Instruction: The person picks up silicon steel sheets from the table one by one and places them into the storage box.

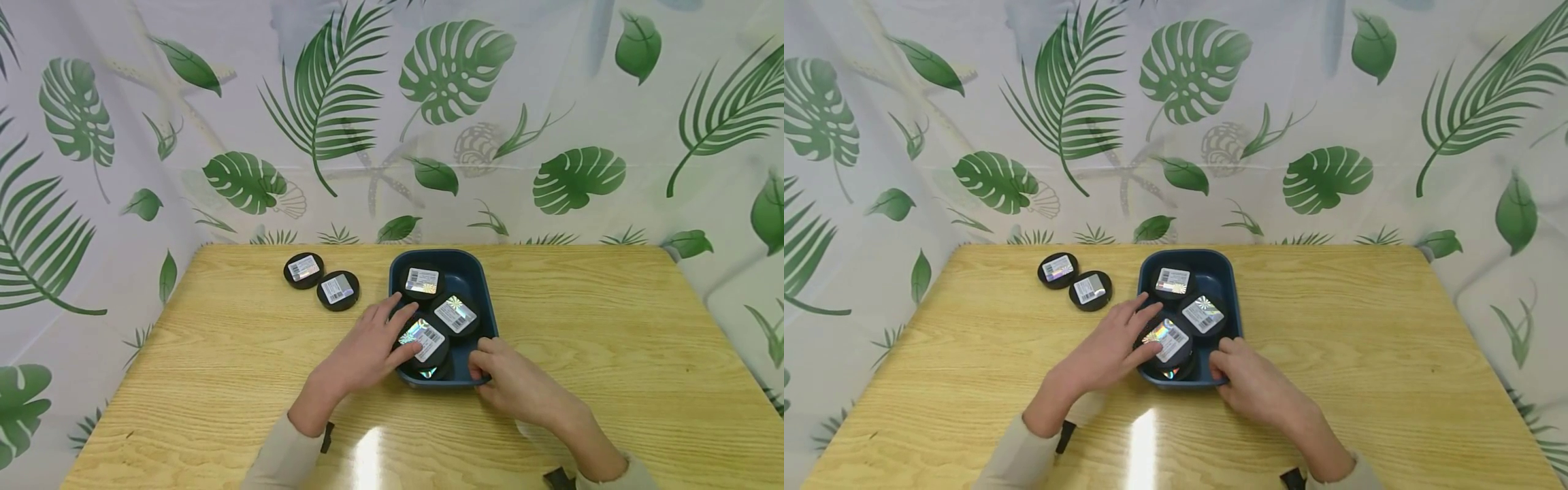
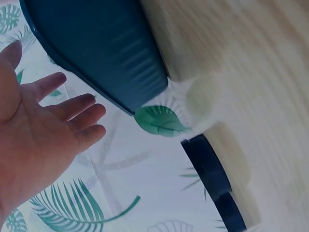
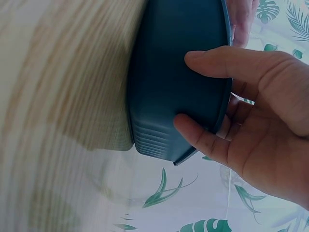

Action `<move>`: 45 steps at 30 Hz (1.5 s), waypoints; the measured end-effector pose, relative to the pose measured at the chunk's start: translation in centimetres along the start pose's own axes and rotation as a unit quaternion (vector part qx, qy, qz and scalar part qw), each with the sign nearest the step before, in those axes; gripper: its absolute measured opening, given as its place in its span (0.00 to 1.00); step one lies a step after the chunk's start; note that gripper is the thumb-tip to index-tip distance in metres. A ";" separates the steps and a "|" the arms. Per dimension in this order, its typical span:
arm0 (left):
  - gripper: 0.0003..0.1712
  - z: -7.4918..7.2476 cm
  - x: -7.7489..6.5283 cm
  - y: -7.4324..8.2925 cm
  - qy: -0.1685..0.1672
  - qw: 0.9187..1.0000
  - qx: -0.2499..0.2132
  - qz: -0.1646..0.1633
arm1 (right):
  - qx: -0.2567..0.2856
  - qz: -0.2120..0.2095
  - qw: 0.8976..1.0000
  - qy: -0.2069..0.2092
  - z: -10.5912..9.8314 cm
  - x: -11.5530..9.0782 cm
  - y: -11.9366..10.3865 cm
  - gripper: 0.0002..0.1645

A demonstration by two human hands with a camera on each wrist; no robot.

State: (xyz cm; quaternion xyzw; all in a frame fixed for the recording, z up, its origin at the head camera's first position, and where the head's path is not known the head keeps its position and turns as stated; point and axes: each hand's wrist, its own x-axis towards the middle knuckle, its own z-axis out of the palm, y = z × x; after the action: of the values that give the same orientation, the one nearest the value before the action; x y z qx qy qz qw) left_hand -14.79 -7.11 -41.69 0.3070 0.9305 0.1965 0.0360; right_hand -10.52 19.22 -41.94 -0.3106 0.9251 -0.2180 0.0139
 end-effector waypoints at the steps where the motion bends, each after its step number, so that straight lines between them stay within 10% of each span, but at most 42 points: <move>1: 0.38 -0.1 0.0 -0.2 0.003 1.000 -0.001 -0.002 | 0.000 -0.001 1.000 0.000 0.0 0.0 0.0 0.22; 28: 0.41 -2.0 -0.4 -7.5 0.036 0.989 -0.047 -0.135 | -0.004 0.011 1.000 -0.010 0.1 0.3 0.0 0.22; 45: 0.48 -1.7 -0.1 -7.9 -0.019 0.985 -0.003 -0.170 | 0.005 0.034 0.999 -0.023 -0.2 0.1 -0.4 0.22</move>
State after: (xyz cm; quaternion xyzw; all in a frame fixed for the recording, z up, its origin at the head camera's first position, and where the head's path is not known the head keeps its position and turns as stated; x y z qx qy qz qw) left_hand -19.43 -13.58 -43.16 0.1476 0.9677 0.1850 0.0874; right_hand -10.40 18.98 -41.61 -0.2842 0.9334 -0.2143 0.0442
